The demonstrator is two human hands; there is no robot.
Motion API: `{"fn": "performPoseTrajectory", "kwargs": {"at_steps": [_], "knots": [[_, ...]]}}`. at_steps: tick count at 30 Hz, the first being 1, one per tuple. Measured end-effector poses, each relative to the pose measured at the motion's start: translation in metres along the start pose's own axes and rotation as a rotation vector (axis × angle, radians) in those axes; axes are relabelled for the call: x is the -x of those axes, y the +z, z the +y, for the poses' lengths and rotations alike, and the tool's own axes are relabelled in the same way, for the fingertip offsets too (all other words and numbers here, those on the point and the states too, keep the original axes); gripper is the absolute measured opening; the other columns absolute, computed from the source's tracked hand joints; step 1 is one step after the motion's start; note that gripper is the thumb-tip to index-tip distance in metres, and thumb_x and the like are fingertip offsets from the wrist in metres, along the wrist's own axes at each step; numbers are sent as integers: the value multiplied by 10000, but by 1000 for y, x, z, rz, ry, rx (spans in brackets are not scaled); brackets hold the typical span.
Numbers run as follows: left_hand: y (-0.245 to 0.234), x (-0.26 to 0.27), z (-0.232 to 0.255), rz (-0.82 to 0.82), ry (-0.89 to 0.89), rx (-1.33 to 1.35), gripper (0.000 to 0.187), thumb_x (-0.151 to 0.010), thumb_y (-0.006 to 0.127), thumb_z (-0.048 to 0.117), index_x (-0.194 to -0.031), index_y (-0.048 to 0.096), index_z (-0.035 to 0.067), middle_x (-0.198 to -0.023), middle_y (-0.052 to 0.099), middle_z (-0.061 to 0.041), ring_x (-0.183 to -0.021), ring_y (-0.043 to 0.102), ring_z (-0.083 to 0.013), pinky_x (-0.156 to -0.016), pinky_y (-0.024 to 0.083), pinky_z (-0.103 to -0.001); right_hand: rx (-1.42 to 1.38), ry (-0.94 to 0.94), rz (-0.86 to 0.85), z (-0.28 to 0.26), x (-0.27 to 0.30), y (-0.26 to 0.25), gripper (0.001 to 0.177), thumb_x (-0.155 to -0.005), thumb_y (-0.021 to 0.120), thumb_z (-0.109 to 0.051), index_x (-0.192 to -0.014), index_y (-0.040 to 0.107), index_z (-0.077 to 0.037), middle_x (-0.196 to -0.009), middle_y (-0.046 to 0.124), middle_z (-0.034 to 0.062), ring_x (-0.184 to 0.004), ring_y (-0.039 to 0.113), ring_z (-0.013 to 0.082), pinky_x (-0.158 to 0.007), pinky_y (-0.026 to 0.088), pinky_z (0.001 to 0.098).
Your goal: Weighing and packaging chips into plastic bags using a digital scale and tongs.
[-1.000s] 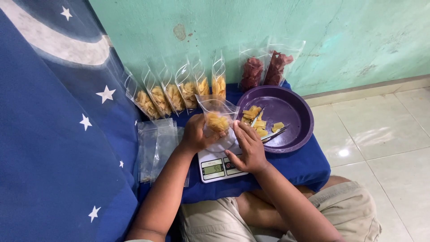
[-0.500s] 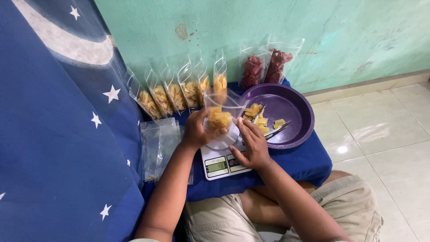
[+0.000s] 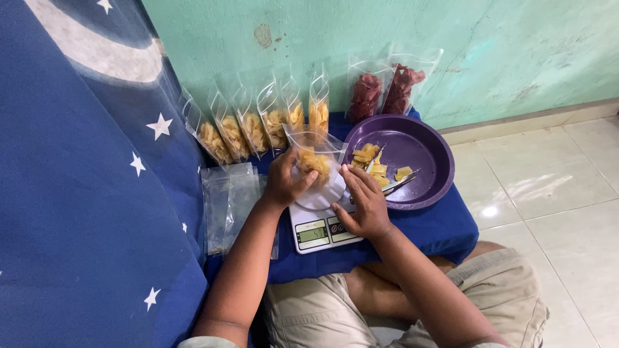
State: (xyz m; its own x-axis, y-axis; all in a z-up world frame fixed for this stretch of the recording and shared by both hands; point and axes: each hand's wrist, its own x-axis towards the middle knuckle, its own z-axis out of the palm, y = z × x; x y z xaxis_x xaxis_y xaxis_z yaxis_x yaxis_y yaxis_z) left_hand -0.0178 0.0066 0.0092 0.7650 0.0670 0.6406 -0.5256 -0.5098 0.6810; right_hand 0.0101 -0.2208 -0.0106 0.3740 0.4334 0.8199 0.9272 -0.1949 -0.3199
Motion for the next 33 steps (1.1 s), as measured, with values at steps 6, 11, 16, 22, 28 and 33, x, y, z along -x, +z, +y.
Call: {"fn": "performPoseTrajectory", "kwargs": {"at_steps": [6, 11, 16, 22, 28, 33], "knots": [[3, -1, 2, 3, -27, 55, 385, -755, 810, 246, -1037, 645, 43, -867, 688, -210, -829, 706, -429, -767, 551, -503, 3, 7, 0, -2, -2, 0, 718, -904, 723, -356, -1443, 544, 85, -1355, 665, 230, -1285, 597, 460, -1054, 456, 573], [4, -1, 5, 12, -54, 129, 436, -697, 908, 193, -1027, 665, 43, -903, 707, -191, -865, 721, -358, -821, 556, -444, 9, -5, 20, -4, -5, 0, 697, -916, 710, -353, -1428, 557, 93, -1346, 664, 242, -1251, 613, 478, -1026, 474, 569], [6, 0, 1, 11, -110, 240, 489, -670, 971, 181, -1048, 695, 38, -939, 736, -140, -904, 707, -234, -895, 550, -396, 15, -15, 28, -6, -8, 0, 690, -921, 711, -350, -1425, 560, 95, -1336, 665, 244, -1236, 622, 479, -1017, 482, 563], [1, -1, -3, -7, -82, 82, 569, -627, 1010, 273, -1032, 714, 6, -932, 719, -214, -941, 706, -423, -887, 539, -488, 13, -36, 34, -4, -7, 1, 691, -928, 704, -360, -1422, 567, 103, -1331, 663, 253, -1220, 627, 492, -1010, 485, 566], [-5, -6, -5, -42, 58, -29, 623, -670, 988, 426, -1056, 720, 17, -962, 719, -187, -986, 680, -429, -935, 523, -515, 14, -33, 26, -5, -7, -1, 686, -939, 693, -368, -1429, 568, 95, -1350, 663, 239, -1224, 629, 483, -1024, 481, 554], [-8, -8, 4, -47, 83, -108, 590, -706, 957, 484, -960, 682, 28, -873, 677, -152, -885, 673, -404, -843, 516, -501, 4, -35, 29, -4, -5, -1, 681, -939, 688, -379, -1410, 570, 99, -1336, 664, 239, -1199, 637, 490, -1001, 493, 557]]}}
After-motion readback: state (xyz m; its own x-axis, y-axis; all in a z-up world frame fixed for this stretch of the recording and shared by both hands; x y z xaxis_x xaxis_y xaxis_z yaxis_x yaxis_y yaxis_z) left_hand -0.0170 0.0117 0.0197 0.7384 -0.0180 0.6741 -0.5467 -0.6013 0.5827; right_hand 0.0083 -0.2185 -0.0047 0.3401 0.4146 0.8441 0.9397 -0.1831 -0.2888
